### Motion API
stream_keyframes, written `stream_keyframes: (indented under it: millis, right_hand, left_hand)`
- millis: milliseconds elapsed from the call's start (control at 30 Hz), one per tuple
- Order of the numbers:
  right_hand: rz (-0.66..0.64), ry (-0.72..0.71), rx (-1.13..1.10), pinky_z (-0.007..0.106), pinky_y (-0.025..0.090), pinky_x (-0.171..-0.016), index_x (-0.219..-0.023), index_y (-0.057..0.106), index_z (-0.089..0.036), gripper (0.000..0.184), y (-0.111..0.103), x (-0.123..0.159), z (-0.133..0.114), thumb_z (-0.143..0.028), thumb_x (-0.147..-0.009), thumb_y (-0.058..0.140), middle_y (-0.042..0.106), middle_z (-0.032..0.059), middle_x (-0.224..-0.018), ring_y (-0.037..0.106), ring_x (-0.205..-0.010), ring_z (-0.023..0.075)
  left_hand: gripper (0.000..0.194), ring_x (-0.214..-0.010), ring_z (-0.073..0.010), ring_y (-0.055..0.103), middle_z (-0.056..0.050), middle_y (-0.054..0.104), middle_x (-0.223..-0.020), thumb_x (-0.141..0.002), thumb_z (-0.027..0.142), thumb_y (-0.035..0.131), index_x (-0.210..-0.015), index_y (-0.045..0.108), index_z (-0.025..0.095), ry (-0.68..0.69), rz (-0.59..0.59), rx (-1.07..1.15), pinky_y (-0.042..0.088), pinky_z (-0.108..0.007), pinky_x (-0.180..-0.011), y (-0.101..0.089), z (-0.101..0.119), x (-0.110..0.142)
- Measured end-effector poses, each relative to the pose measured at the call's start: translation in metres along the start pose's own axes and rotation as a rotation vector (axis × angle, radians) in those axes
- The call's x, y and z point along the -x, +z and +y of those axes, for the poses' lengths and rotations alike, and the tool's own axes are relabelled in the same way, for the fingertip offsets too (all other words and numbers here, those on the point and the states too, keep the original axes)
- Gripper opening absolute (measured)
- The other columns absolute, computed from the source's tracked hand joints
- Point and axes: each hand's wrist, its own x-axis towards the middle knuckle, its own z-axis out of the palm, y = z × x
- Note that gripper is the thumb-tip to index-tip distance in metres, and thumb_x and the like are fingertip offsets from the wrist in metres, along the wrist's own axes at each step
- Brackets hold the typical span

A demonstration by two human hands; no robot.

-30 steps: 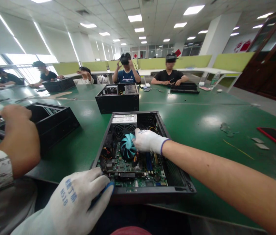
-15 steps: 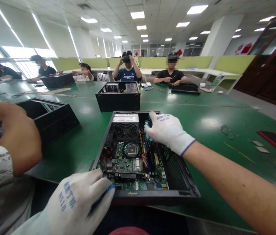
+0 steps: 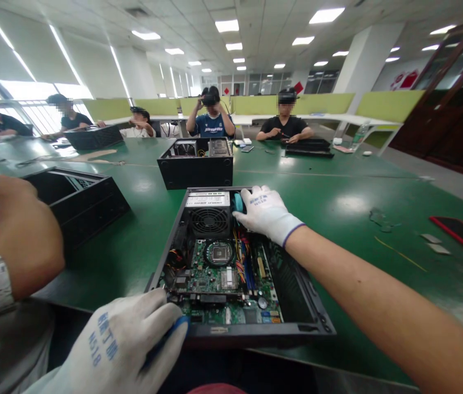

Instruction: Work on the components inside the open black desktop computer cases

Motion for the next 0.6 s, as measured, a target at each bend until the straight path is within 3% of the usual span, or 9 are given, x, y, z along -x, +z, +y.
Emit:
stream_keyframes:
  millis: [167, 300, 467, 600]
  right_hand:
    - [0.124, 0.012, -0.045, 0.040, 0.043, -0.087, -0.126, 0.059, -0.012, 0.062, 0.002, 0.014, 0.014, -0.062, -0.092, 0.046, 0.065, 0.0196, -0.115, 0.057, -0.104, 0.0336]
    - [0.193, 0.039, -0.137, 0.040, 0.041, -0.091, -0.129, 0.057, -0.011, 0.061, 0.008, 0.021, 0.019, -0.060, -0.093, 0.046, 0.064, 0.0194, -0.119, 0.056, -0.108, 0.0334]
    - [0.218, 0.043, -0.225, 0.042, 0.040, -0.095, -0.131, 0.057, -0.013, 0.061, 0.012, 0.025, 0.019, -0.060, -0.094, 0.046, 0.063, 0.0188, -0.126, 0.054, -0.112, 0.0341]
    - [0.224, 0.041, -0.244, 0.042, 0.038, -0.097, -0.134, 0.055, -0.012, 0.063, 0.011, 0.027, 0.018, -0.059, -0.094, 0.047, 0.062, 0.0195, -0.128, 0.053, -0.114, 0.0347]
  left_hand:
    - [0.017, -0.058, -0.0171, 0.058, 0.000, 0.058, -0.073, -0.093, 0.027, 0.049, -0.077, 0.054, 0.025, 0.001, -0.031, 0.068, 0.040, -0.032, -0.051, -0.004, -0.002, -0.004]
    - [0.010, -0.070, -0.0187, 0.062, -0.001, 0.060, -0.084, -0.094, 0.027, 0.047, -0.097, 0.057, 0.025, -0.074, -0.122, 0.101, 0.048, -0.032, -0.062, -0.010, -0.005, -0.021]
    - [0.024, -0.100, -0.0216, 0.063, -0.008, 0.061, -0.112, -0.097, 0.024, 0.043, -0.119, 0.051, 0.020, -0.015, -0.221, 0.070, 0.053, -0.038, -0.090, -0.006, -0.014, -0.062]
    - [0.029, -0.109, -0.0243, 0.063, -0.014, 0.061, -0.119, -0.096, 0.023, 0.043, -0.122, 0.051, 0.013, -0.016, -0.482, -0.034, 0.051, -0.040, -0.099, 0.014, -0.020, -0.110]
